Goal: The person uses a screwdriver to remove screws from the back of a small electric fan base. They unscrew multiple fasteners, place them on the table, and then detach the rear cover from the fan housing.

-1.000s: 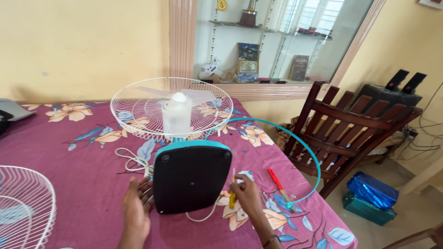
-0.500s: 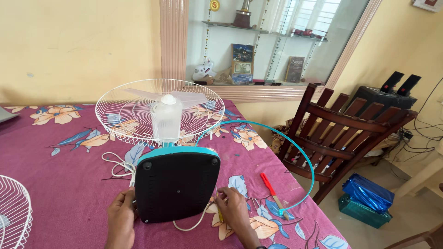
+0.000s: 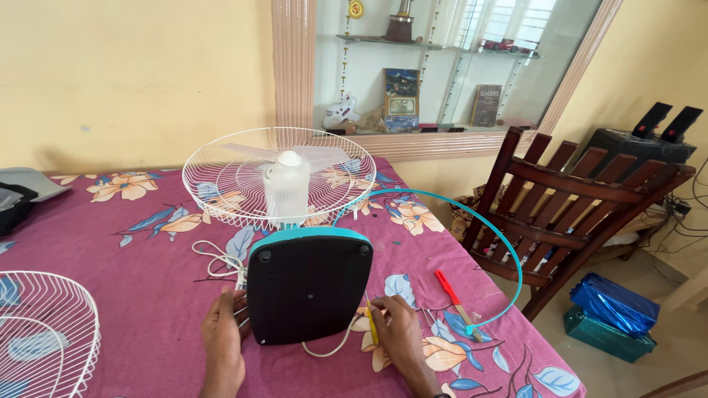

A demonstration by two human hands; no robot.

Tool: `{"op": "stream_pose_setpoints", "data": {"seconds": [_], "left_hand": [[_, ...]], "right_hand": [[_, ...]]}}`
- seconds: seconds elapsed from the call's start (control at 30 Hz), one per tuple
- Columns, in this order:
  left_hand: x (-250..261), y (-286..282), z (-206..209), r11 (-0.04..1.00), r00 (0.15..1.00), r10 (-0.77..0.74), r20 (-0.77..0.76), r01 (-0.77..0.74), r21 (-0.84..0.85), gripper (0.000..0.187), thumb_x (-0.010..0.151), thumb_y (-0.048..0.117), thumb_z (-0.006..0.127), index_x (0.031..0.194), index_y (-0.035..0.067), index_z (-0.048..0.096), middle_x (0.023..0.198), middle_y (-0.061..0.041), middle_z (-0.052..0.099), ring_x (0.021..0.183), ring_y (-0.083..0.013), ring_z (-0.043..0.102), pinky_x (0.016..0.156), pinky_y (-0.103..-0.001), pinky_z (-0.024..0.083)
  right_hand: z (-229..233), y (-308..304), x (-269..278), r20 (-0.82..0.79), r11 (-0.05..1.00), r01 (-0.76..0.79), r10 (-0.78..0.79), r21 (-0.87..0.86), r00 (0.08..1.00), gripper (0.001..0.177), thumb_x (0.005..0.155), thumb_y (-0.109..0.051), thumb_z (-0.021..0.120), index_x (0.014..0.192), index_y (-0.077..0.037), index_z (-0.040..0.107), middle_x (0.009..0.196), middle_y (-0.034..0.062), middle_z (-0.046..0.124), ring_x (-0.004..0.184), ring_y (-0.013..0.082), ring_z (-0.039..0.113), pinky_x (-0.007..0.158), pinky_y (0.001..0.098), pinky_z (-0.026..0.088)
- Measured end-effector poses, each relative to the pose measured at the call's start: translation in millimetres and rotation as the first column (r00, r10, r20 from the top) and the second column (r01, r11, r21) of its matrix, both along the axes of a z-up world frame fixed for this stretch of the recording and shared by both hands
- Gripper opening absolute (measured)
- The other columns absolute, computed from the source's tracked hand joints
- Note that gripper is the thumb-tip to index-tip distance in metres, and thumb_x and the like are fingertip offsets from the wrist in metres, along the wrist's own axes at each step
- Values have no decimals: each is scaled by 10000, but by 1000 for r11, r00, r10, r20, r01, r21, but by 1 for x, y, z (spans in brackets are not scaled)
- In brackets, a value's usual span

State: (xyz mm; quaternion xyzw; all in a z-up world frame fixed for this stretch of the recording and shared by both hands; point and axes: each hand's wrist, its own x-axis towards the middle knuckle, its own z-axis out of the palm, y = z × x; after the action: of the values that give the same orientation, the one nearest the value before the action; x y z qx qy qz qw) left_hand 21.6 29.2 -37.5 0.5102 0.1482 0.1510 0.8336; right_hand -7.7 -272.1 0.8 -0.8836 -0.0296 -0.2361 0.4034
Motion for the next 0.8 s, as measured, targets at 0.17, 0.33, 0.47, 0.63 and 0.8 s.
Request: {"op": "stream_pose_setpoints", "data": {"seconds": [0.17, 0.33, 0.47, 0.63, 0.8], "left_hand": [[-1, -4, -6, 982, 981, -125, 149, 101, 157, 736, 940, 662, 489, 1329, 56, 636, 1220, -75, 724, 1121, -164, 667, 949, -328, 499], [4, -6, -10, 952, 942, -215, 257, 143, 270, 861, 801, 699, 677, 1325, 16, 640, 1192, -143, 713, 1139, -224, 651, 997, -369, 500], [-1, -15, -4, 878, 940, -279, 196, 167, 448, 798, 712, 639, 776, 1231, 38, 689, 1049, -135, 754, 1029, -224, 710, 895, -379, 574], [-10, -25, 10, 849, 964, -239, 114, 151, 506, 618, 709, 556, 833, 1018, 25, 762, 871, -100, 776, 844, -198, 738, 746, -344, 590], [-9, -25, 12, 860, 970, -211, 123, 125, 495, 564, 711, 530, 842, 954, 25, 779, 768, -89, 756, 729, -176, 720, 649, -315, 571]], "right_hand": [[-3, 13, -12, 133, 984, -63, 86, -165, 987, 165, 886, -191, 727, 975, -57, 764, 959, 79, 700, 929, 266, 662, 822, 415, 518], [-4, 16, -12, 102, 952, -109, 143, -286, 984, 243, 797, -142, 742, 1031, -75, 746, 1102, 58, 662, 1100, 269, 587, 965, 449, 435], [-8, 18, -12, 114, 934, -155, 201, -323, 973, 278, 777, -125, 751, 1053, -97, 754, 1125, 40, 668, 1119, 265, 575, 969, 447, 424], [-10, 18, -11, 94, 934, -172, 211, -313, 973, 305, 759, -164, 786, 1058, -110, 752, 1106, 16, 672, 1108, 246, 578, 965, 431, 426], [-10, 18, -11, 95, 927, -151, 195, -344, 976, 334, 754, -221, 823, 1058, -106, 744, 1126, 29, 660, 1119, 261, 567, 971, 446, 419]]}}
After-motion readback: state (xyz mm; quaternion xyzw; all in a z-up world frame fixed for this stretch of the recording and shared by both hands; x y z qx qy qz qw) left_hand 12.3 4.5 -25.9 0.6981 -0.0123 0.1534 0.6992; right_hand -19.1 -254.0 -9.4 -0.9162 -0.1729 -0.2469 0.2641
